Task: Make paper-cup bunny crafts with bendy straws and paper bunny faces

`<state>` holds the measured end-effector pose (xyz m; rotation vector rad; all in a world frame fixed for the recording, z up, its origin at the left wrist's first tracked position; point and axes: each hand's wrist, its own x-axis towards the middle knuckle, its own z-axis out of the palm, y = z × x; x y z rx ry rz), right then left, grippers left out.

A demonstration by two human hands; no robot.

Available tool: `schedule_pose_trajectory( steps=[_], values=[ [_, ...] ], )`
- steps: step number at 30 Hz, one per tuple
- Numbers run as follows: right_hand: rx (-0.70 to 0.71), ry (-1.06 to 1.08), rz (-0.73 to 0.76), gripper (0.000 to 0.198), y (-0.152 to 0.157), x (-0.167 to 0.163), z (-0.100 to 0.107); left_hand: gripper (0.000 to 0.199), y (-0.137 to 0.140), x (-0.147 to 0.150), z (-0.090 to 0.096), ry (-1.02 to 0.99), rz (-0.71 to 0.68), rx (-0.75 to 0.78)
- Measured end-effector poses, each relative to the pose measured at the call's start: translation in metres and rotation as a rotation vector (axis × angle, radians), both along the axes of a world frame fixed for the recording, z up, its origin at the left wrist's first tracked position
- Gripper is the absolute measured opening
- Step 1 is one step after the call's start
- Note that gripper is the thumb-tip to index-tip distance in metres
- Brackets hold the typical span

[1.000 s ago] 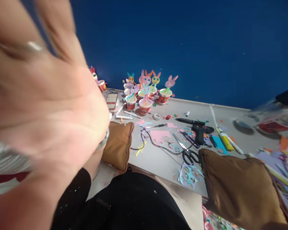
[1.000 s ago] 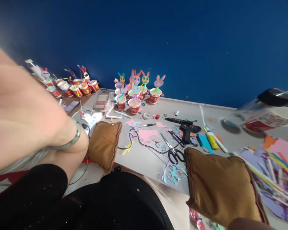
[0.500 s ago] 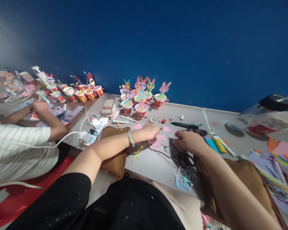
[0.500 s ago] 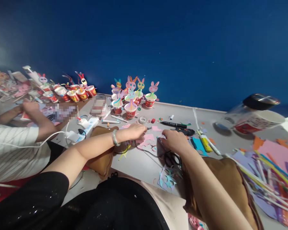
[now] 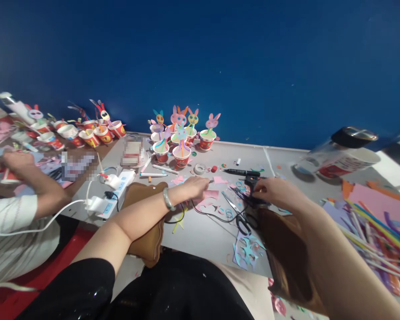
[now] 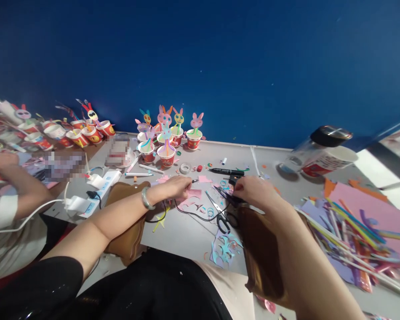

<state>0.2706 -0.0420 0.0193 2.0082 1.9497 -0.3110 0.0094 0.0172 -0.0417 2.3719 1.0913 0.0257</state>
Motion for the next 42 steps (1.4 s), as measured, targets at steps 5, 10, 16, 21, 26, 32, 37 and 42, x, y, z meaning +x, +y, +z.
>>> schedule_pose_trajectory(
  steps=[5,10,16,21,26,32,37,42],
  values=[
    [-0.014,0.007,0.032,0.025,-0.004,-0.016,-0.029,0.020,0.008,-0.005,0.005,-0.157,0.005,-0.067],
    [0.043,0.068,-0.016,0.026,0.001,-0.012,-0.024,0.006,0.023,-0.007,0.024,-0.573,0.126,-0.197],
    [0.319,0.048,-0.323,0.033,-0.003,0.031,0.019,0.017,0.026,0.000,0.052,-1.062,0.369,-0.518],
    [0.261,0.004,-0.359,0.028,-0.016,0.053,0.021,0.015,0.030,-0.001,0.056,-1.278,0.528,-0.721],
    [0.094,0.103,-0.173,0.030,-0.030,0.021,0.006,0.016,0.044,-0.014,0.053,-1.453,0.555,-0.735],
    [-0.016,0.397,0.276,0.026,-0.082,-0.056,-0.017,0.017,0.045,-0.026,0.058,-1.532,0.347,-0.764],
    [0.001,0.312,0.272,0.018,-0.115,-0.065,-0.031,0.023,0.039,-0.024,0.057,-1.446,0.380,-0.747],
    [0.056,-0.097,-0.033,0.024,-0.111,-0.049,-0.041,0.023,0.037,-0.016,0.046,-1.388,0.389,-0.718]
  ],
)
